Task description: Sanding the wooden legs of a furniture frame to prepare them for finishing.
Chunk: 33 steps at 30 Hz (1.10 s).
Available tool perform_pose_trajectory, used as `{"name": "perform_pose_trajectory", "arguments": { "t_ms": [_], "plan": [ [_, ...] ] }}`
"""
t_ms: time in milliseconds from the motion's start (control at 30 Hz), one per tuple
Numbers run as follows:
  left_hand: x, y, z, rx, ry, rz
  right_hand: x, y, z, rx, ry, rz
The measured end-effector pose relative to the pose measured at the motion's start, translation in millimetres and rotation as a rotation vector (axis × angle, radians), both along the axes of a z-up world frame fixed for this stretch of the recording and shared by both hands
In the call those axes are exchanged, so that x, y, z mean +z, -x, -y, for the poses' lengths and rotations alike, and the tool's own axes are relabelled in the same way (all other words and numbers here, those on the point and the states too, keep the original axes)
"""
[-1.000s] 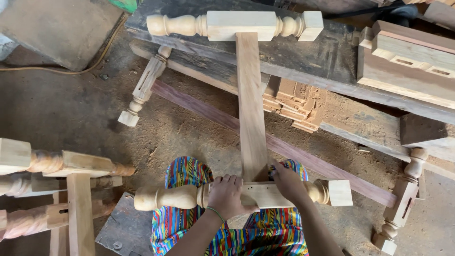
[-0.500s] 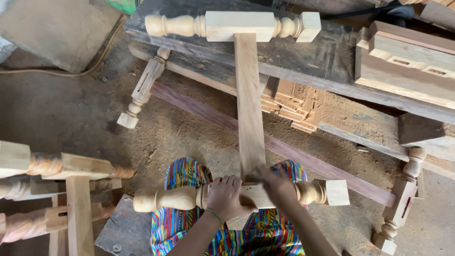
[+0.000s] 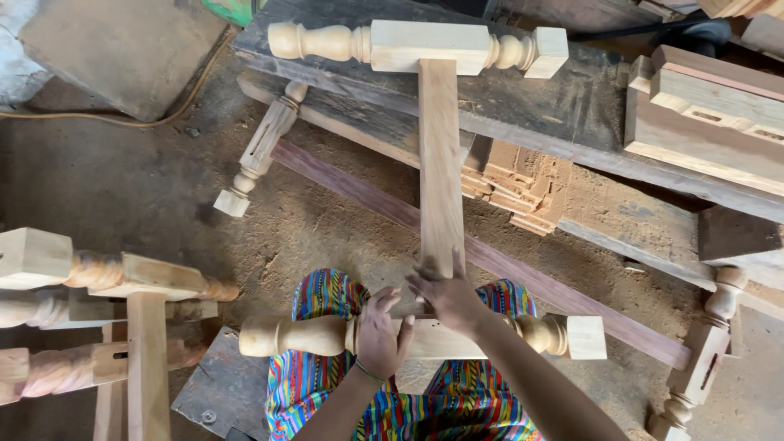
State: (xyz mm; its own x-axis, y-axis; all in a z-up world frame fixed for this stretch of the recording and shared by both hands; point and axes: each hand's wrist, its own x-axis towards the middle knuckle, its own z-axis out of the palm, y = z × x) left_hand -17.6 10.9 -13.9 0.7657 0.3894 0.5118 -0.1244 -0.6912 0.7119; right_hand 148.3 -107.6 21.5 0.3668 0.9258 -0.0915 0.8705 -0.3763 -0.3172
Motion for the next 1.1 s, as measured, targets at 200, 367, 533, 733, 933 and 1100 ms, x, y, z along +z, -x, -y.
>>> {"name": "perform_pose_trajectory", "arguments": {
  "t_ms": [200,367,533,733,933,1100],
  "plan": [
    [1.8,1.7,-0.1,0.029,-0.003,0.036,2.5,-0.8,-8.1,0.118,0.111,0.151],
    [3.5,0.1,-1.0,0.039,0.069,0.055,-2.0,14.2,6.9,0.192,0.391,0.066],
    [3.5,2.5,-0.6,0.011,0.054,0.038,-26.1,-6.4,-14.9,0.165,0.067,0.214],
    [4.8,0.9,-2.3,0.008,0.073,0.037,-2.9,-30.0,-48.8,-0.02,0.168,0.294],
    [6.5,3.6,-3.6,0.022,0.089,0.051,-3.6,6.6,9.5,0.072,-0.138,0.069],
    [9.1,-5.4,-2.8,-0.013,-0.043,-0.202,19.5,25.1,64.6,-0.249,-0.22,-0.095]
  ]
}}
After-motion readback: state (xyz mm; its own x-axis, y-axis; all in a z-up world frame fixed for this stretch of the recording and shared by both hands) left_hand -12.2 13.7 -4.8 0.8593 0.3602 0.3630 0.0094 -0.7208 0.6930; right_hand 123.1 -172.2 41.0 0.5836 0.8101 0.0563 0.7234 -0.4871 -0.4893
